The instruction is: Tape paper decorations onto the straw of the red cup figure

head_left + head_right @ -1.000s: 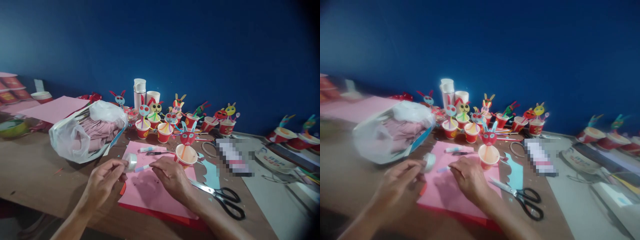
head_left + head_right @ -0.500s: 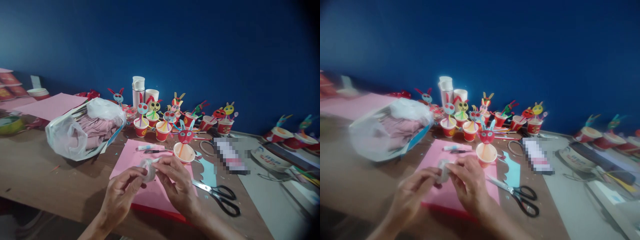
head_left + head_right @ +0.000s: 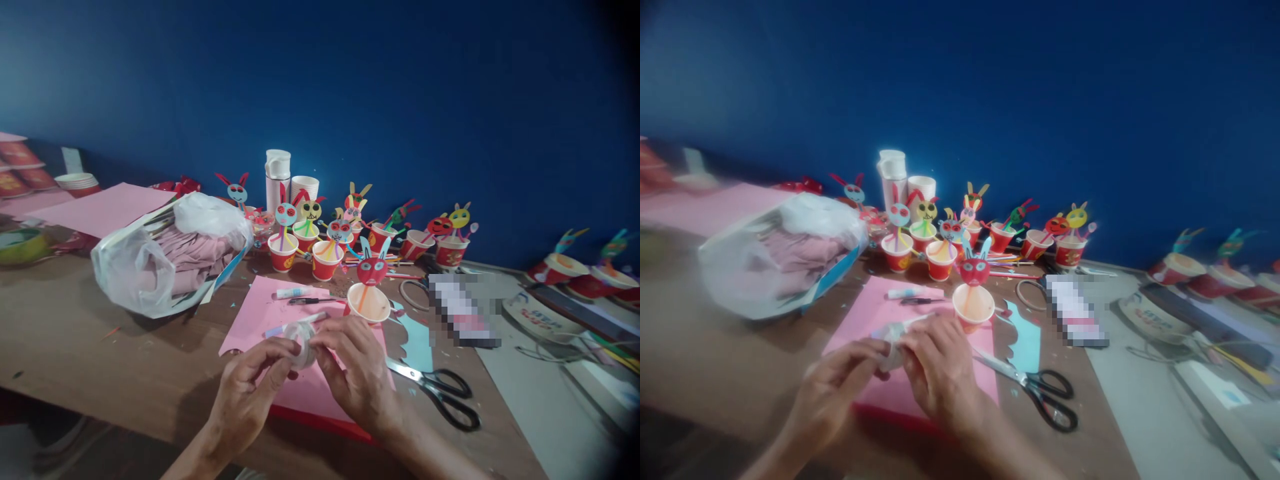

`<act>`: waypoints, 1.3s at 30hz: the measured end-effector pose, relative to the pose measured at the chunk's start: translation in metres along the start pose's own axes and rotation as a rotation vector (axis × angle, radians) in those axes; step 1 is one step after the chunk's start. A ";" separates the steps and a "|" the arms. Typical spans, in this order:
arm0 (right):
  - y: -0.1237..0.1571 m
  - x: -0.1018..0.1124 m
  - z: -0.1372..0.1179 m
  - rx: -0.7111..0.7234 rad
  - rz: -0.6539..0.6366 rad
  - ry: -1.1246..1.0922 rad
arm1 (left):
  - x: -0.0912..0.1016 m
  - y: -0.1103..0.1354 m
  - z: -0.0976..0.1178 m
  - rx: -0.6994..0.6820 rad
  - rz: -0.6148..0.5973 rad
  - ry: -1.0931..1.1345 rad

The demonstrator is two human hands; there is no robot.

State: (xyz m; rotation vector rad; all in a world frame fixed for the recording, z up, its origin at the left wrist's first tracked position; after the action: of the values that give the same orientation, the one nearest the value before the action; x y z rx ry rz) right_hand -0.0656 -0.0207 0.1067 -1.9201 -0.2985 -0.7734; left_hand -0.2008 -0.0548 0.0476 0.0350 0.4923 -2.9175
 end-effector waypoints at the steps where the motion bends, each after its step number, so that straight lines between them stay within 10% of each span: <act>1: 0.001 0.000 -0.001 -0.001 -0.004 0.009 | 0.000 0.000 -0.001 -0.005 0.001 -0.010; 6: 0.008 -0.004 0.006 -0.077 0.001 -0.134 | 0.006 0.004 0.003 -0.097 0.048 -0.170; 10: 0.019 -0.022 0.041 -0.548 -0.042 -0.547 | 0.007 0.010 0.030 -0.411 0.102 -0.480; 17: 0.022 -0.052 0.036 -0.799 -0.233 -1.151 | -0.014 0.008 0.059 -0.775 -0.128 -0.625; 39: 0.026 -0.050 0.032 -0.919 -0.272 -1.219 | -0.023 -0.001 0.045 -0.681 -0.266 -0.559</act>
State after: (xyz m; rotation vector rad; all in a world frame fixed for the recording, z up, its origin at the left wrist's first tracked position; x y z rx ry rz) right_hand -0.0782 0.0018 0.0473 -3.0987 -1.0881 0.3179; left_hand -0.1778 -0.0643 0.0922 -0.9578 1.4035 -2.6327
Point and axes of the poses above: each hand's wrist, its own y-axis away from the middle knuckle, its own x-axis out of the back of the hand, z = x × y, the point moved 8 cm from there along -y, towards the middle knuckle, and after that the axes turned 7 degrees about y, right-handed, at the moved point
